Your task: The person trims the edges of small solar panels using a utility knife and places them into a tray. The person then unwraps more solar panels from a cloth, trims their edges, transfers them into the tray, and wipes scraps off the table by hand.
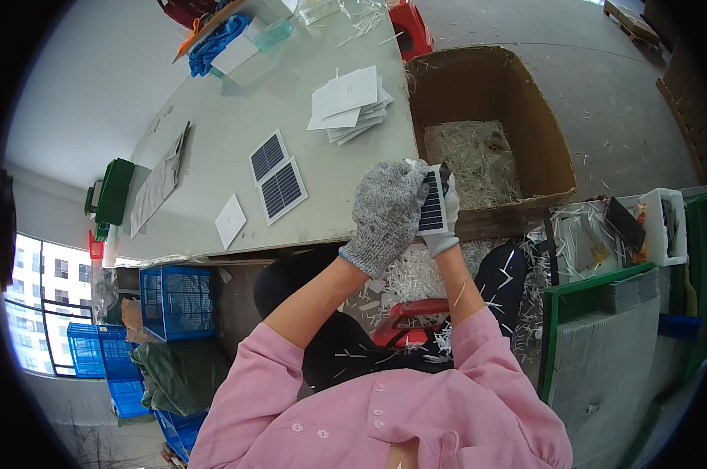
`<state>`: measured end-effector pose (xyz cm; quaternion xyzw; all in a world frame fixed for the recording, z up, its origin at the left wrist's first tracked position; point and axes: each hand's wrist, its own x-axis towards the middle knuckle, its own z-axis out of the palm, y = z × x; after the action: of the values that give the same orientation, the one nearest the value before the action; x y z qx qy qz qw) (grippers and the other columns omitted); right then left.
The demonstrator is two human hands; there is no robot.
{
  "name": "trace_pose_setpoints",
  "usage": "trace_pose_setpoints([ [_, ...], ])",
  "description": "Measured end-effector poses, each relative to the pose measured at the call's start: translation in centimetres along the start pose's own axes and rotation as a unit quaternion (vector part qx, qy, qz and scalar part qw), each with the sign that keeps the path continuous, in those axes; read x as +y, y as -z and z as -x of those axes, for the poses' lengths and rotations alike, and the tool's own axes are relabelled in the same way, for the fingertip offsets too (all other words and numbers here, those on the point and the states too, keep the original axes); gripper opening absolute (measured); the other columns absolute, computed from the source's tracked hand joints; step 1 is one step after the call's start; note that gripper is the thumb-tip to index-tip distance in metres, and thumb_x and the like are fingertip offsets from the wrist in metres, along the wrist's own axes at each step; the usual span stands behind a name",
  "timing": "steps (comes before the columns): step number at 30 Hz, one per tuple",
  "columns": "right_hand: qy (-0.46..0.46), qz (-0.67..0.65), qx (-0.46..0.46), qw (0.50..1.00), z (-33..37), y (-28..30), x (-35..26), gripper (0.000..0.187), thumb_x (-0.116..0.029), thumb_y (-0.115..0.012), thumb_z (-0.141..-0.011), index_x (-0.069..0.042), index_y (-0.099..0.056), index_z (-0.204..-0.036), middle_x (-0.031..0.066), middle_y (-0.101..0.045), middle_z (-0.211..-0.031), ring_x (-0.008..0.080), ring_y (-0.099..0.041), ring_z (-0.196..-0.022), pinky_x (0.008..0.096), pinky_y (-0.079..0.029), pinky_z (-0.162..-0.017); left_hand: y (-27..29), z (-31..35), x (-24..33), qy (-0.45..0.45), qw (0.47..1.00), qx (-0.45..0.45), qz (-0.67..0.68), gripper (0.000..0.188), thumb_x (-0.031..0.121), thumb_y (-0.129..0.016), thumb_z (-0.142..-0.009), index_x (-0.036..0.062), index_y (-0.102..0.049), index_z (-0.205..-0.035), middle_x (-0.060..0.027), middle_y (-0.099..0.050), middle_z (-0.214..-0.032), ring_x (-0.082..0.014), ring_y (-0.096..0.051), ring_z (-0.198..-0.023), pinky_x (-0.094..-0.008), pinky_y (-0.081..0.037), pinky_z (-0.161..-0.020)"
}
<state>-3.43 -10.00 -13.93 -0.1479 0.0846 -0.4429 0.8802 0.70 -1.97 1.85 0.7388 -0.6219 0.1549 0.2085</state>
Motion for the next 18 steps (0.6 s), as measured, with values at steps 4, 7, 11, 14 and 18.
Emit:
trace_pose_setpoints([
  [4,0.122,0.39,0.03,0.912,2.4,-3.2,-1.2,0.02,-0.016,-0.054,-0.097,-0.005,-0.054,-0.113,0.0042,-0.064,-0.101,0.0161,-0.063,-0.089,0.0298,-0.05,-0.081,0.9,-0.1,-0.6,-0.036,0.999,-0.008,0.026,0.031,0.015,-0.061,-0.083,0.0061,-0.059,-0.113,-0.0124,-0.06,-0.097,-0.0316,-0.057,-0.092,-0.0448,-0.046,-0.081],
  [7,0.275,0.636,0.006,0.721,1.9,-3.7,-1.7,0.025,-0.022,-0.05,-0.098,-0.005,-0.055,-0.115,0.0059,-0.065,-0.103,0.0208,-0.064,-0.092,0.0317,-0.05,-0.085,0.6,-0.1,-0.4,-0.058,0.997,-0.009,0.04,0.032,0.018,-0.062,-0.083,0.0062,-0.059,-0.113,-0.0119,-0.06,-0.097,-0.0313,-0.057,-0.092,-0.0438,-0.047,-0.082],
  [11,-0.153,-0.131,0.03,0.979,-0.2,-1.0,-0.7,0.046,-0.038,-0.03,-0.102,-0.005,-0.056,-0.118,0.0089,-0.066,-0.104,0.0251,-0.065,-0.087,0.0373,-0.054,-0.085,0.7,0.0,-0.2,-0.053,0.991,-0.019,0.118,0.034,0.023,-0.063,-0.084,0.0049,-0.059,-0.113,-0.0134,-0.06,-0.103,-0.0324,-0.057,-0.097,-0.0442,-0.046,-0.085],
  [14,-0.031,0.276,-0.082,0.957,4.8,-1.2,-4.0,0.031,-0.025,-0.049,-0.096,0.0,-0.06,-0.11,0.0073,-0.067,-0.095,0.0145,-0.063,-0.078,0.029,-0.052,-0.074,1.8,1.0,-0.7,0.069,0.997,-0.016,-0.021,0.043,0.024,-0.064,-0.084,0.002,-0.056,-0.12,-0.0174,-0.056,-0.118,-0.0355,-0.052,-0.112,-0.0469,-0.04,-0.096],
  [18,-0.02,0.443,-0.102,0.89,7.6,-1.2,-5.9,0.018,-0.014,-0.064,-0.086,0.002,-0.064,-0.095,0.0023,-0.066,-0.081,0.0072,-0.059,-0.072,0.0234,-0.048,-0.065,-0.2,3.4,0.5,0.016,0.996,0.066,-0.049,0.043,0.016,-0.064,-0.08,0.0033,-0.057,-0.121,-0.016,-0.058,-0.118,-0.0343,-0.052,-0.113,-0.0452,-0.04,-0.098],
])
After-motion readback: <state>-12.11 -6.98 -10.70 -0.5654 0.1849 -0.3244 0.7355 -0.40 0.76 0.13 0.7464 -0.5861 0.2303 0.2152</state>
